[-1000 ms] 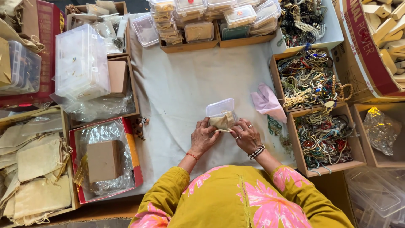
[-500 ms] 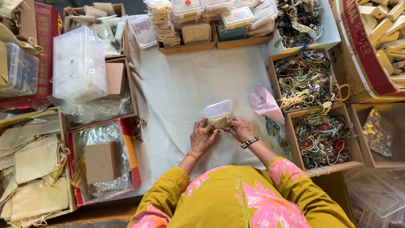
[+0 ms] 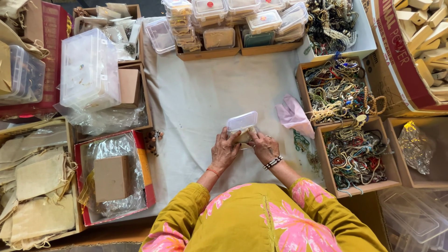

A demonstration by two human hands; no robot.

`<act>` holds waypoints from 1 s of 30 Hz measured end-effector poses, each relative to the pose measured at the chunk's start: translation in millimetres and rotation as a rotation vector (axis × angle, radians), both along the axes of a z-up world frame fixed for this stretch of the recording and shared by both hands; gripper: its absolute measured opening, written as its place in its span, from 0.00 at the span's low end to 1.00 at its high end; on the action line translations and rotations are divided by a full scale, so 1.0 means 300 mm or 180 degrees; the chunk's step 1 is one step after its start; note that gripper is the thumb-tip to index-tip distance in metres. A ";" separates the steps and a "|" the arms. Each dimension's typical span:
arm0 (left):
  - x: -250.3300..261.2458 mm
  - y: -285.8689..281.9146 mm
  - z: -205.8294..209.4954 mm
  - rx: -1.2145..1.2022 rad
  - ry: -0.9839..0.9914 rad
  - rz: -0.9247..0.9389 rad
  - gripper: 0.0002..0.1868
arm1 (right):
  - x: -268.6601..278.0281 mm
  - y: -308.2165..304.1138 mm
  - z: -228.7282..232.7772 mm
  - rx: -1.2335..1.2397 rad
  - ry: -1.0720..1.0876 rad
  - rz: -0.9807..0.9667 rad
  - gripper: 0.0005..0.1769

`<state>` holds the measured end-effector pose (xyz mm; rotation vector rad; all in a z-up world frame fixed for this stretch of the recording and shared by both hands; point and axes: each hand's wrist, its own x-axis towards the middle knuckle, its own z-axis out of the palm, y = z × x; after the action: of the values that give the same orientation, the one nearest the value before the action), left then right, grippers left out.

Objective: Organize, inspect, and clean various jewelry items and packaging them into small containers.

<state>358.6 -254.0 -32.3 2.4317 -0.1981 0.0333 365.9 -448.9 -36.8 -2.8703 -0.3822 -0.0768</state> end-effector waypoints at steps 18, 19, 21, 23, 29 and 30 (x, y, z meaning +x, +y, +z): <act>0.010 0.005 0.002 0.0227 -0.0060 -0.0121 0.21 | 0.046 -0.003 -0.037 0.0820 0.0060 -0.0437 0.07; 0.009 0.011 -0.008 0.0229 -0.0062 -0.0117 0.21 | 0.054 -0.011 -0.048 0.0822 0.0058 -0.0433 0.07; 0.006 0.023 -0.028 0.0036 -0.0014 -0.0121 0.25 | 0.069 -0.030 -0.070 0.0874 0.0383 -0.0689 0.20; 0.009 0.027 -0.034 -0.0176 -0.0140 -0.0078 0.34 | 0.075 -0.027 -0.056 0.1111 0.0564 -0.0876 0.26; 0.052 0.012 -0.023 -0.0912 -0.0081 0.0083 0.66 | 0.075 -0.026 -0.035 0.1358 0.0835 -0.1125 0.36; 0.063 0.009 -0.022 -0.1044 0.0125 0.0132 0.68 | 0.068 -0.024 -0.034 0.1274 0.0610 -0.1105 0.32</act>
<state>377.5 -251.4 -38.9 2.1072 -0.1141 0.0336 386.4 -456.0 -47.0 -2.4858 0.1560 0.0550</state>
